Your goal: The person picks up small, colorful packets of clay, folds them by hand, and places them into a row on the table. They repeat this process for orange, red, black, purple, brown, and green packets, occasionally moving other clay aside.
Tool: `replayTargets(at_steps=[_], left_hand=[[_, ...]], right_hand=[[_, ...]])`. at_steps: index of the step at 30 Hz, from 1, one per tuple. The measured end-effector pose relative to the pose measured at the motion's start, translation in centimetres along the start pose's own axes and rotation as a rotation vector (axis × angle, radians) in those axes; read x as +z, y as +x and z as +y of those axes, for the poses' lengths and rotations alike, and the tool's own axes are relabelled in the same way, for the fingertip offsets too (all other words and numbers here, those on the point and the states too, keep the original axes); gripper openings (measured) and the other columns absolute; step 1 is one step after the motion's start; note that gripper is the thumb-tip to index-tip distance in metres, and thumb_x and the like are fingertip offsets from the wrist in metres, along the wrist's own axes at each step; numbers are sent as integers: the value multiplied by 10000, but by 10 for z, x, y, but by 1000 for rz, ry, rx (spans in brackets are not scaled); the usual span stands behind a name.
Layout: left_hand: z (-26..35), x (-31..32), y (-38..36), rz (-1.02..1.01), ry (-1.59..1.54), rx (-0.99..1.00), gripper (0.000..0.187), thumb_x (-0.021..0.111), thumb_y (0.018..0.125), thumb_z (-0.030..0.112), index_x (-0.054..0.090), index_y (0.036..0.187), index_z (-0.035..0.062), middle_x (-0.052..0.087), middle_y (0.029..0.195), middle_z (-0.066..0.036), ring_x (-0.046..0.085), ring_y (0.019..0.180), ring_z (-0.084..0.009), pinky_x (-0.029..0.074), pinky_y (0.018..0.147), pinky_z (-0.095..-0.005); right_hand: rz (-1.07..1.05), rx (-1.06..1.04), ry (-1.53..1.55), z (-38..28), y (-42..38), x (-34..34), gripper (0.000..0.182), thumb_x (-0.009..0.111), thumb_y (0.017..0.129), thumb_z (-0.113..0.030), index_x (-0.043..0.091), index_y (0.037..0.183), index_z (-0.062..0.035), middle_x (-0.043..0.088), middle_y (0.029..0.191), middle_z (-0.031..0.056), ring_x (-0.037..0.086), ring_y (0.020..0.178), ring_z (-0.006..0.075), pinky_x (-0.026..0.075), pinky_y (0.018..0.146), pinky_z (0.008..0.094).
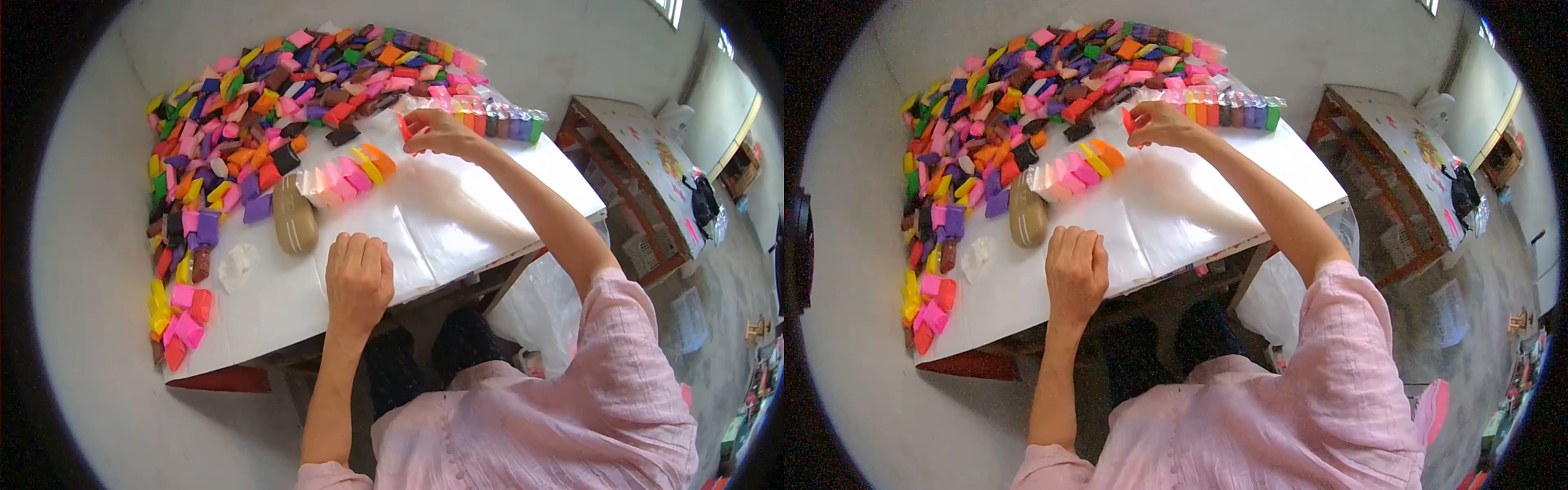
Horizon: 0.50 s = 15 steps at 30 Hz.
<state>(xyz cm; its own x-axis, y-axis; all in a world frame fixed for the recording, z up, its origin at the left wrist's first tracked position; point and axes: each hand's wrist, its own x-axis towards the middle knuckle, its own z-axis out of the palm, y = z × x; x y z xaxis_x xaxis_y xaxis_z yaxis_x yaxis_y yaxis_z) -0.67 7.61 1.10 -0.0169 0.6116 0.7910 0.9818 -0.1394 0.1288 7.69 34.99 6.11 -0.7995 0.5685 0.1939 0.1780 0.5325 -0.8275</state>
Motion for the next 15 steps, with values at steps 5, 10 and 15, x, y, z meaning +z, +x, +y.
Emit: replayTargets(at_steps=[5,10,15], left_hand=[[1,-1,2,-40,-5,-61,87,595,809,-13,519,766,-7,477,749,-141,466,730,-323,399,668,-428],[-2,4,0,-51,30,-86,138,613,794,24,500,716,31,465,740,-121,471,728,-300,402,662,-413],[1,2,2,-61,19,-102,127,609,801,20,513,719,13,476,736,-127,476,727,-307,403,662,-421]], right_hand=[[-144,-7,-13,20,27,13,483,738,706,-174,612,1152,-36,657,905,23,617,771,102,467,594,251],[-218,-58,-93,25,34,21,548,744,677,-178,617,1184,-15,657,986,44,598,891,139,478,773,287],[-255,-98,-147,26,32,21,597,759,666,-186,609,1217,-11,660,1075,77,588,955,170,461,839,309]])
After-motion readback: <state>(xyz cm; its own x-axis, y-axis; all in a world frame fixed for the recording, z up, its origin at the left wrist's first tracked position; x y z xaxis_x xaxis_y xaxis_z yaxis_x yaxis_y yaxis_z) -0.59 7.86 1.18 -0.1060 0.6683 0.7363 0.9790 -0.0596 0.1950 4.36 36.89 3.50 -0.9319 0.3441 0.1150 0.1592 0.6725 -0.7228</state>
